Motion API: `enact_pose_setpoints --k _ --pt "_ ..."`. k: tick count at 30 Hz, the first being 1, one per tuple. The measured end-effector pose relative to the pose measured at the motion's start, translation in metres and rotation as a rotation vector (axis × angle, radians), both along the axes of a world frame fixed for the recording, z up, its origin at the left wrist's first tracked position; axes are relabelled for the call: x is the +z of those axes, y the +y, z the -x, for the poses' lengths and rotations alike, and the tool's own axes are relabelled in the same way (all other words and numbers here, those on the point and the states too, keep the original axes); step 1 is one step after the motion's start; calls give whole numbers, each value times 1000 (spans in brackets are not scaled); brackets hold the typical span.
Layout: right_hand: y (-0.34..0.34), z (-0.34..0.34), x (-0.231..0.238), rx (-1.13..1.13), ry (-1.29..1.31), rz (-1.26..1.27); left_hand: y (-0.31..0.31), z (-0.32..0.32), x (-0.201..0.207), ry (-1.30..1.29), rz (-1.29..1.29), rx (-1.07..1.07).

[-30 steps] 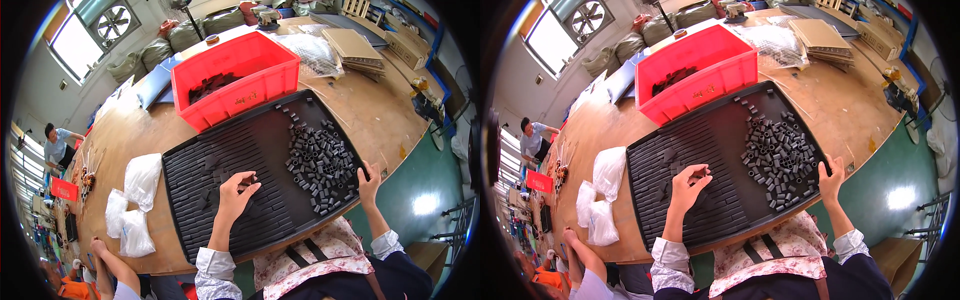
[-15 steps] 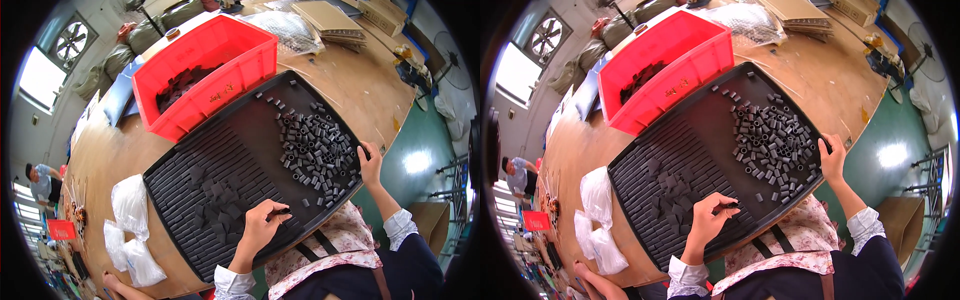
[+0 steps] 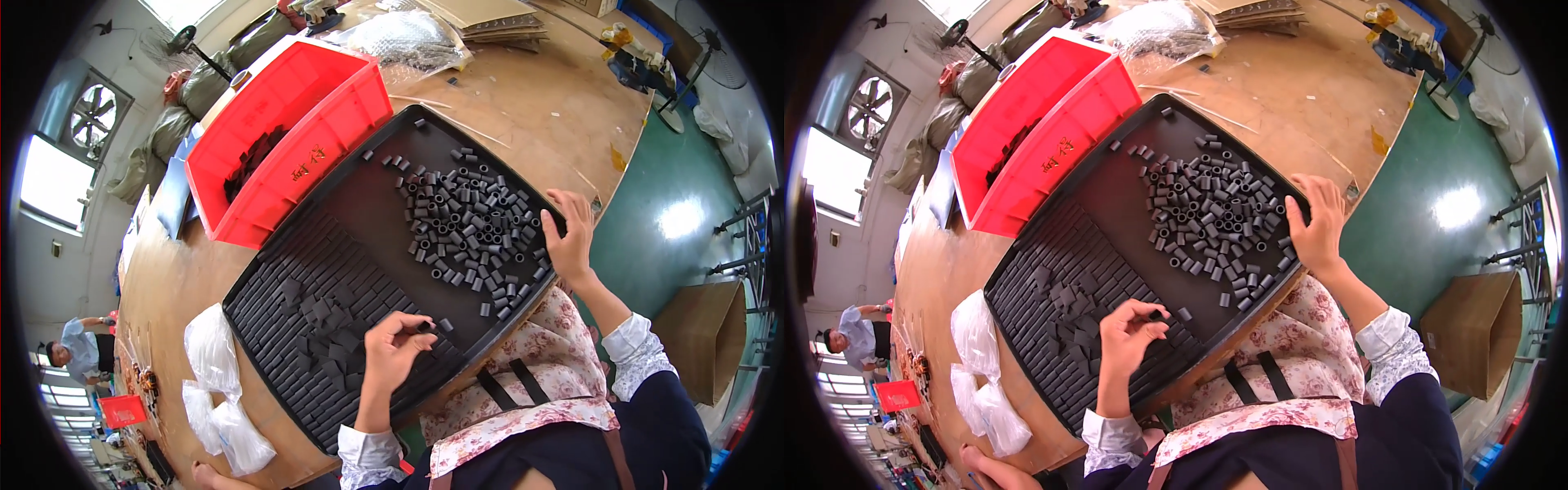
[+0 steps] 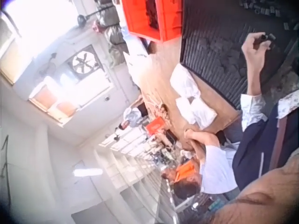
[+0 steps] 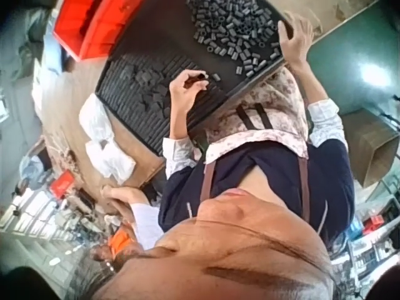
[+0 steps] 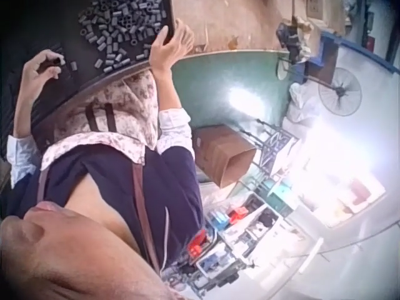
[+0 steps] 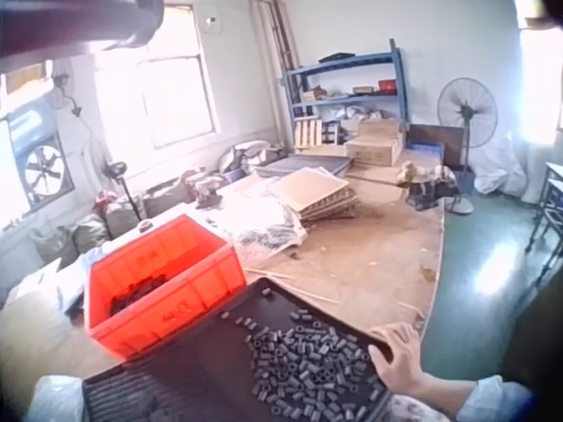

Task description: The person sorts small black industrial components by hand on a tray at a workshop table, separating them into plastic bins and packaging bags.

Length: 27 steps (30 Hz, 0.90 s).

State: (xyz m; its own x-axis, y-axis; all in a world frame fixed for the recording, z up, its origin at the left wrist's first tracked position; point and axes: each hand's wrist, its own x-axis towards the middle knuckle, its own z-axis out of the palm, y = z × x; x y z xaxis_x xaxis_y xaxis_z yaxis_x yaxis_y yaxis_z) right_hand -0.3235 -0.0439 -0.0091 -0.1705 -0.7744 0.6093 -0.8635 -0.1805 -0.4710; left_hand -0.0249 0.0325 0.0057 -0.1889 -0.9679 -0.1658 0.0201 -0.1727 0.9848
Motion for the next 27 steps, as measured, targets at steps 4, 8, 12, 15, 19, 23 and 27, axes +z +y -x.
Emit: enact_pose_setpoints --k 4,8,12,15,19,23,27 --pt "21 -40 28 651 -33 -79 2 -6 7 -61 39 207" --pt "30 -83 7 1091 -59 -327 17 13 17 -58 11 331" --pt "33 -88 1 1190 26 -374 32 23 25 -118 -25 416" --pt "37 -86 -10 1177 53 -328 39 34 18 -107 -60 466" --pt "36 -81 -10 1104 1 -357 47 50 5 -7 -74 516" --pt "22 -68 -1 1099 24 -396 53 51 5 2 -69 542" --pt "7 -58 -5 1146 -23 -388 61 45 2 -2 -31 521"
